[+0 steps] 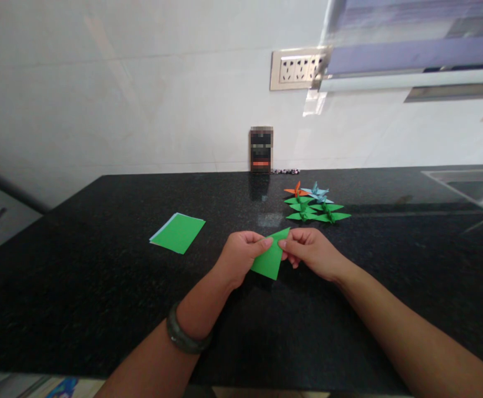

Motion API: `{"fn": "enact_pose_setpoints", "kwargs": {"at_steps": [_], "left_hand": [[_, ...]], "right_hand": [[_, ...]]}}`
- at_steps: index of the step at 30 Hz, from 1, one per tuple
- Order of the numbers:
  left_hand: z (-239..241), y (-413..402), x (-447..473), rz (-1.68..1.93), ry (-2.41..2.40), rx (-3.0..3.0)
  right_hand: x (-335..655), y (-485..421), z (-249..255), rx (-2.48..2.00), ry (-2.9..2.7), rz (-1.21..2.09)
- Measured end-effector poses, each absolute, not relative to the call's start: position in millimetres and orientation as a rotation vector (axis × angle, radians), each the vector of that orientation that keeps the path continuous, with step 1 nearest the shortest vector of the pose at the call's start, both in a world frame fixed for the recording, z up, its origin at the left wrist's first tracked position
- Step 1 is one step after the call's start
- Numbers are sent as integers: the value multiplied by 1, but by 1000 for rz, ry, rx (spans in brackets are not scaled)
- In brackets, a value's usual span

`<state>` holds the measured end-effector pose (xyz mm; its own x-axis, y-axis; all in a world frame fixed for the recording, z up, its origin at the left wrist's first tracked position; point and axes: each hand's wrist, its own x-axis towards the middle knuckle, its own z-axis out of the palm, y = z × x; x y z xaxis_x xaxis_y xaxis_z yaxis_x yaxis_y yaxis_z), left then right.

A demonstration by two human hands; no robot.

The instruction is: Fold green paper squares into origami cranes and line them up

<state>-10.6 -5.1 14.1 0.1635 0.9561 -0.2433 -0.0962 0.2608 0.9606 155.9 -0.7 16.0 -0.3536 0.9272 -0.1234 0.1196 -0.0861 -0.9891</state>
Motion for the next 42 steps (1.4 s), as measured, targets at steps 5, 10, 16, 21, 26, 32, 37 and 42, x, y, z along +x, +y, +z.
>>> {"fn": "enact_pose_setpoints", "kwargs": {"at_steps": [5, 10, 16, 21, 26, 32, 37, 42], "left_hand": [[15, -7, -8, 944, 1139, 1124], [14, -6, -7, 972, 1133, 1284], [17, -7, -9, 975, 1141, 1395], [19, -8, -8, 967, 1095, 1410], [19, -7, -7, 962, 1065, 1374], [20, -10, -4, 1009, 1040, 1343], [23, -11, -3, 962, 1028, 1216], [21, -8, -4, 970, 1034, 1256]], "right_hand": [[155, -2, 18, -1207, -1664, 1414], [157, -3, 17, -1198, -1824, 1333], [160, -4, 16, -1186, -1875, 1311], [159, -4, 17, -1160, -1900, 1294], [157, -6, 14, -1140, -1960, 1276], [156, -8, 14, -1134, -2030, 1258], [156, -9, 15, -1117, -2075, 1224], [156, -9, 15, -1120, -2094, 1233]]}}
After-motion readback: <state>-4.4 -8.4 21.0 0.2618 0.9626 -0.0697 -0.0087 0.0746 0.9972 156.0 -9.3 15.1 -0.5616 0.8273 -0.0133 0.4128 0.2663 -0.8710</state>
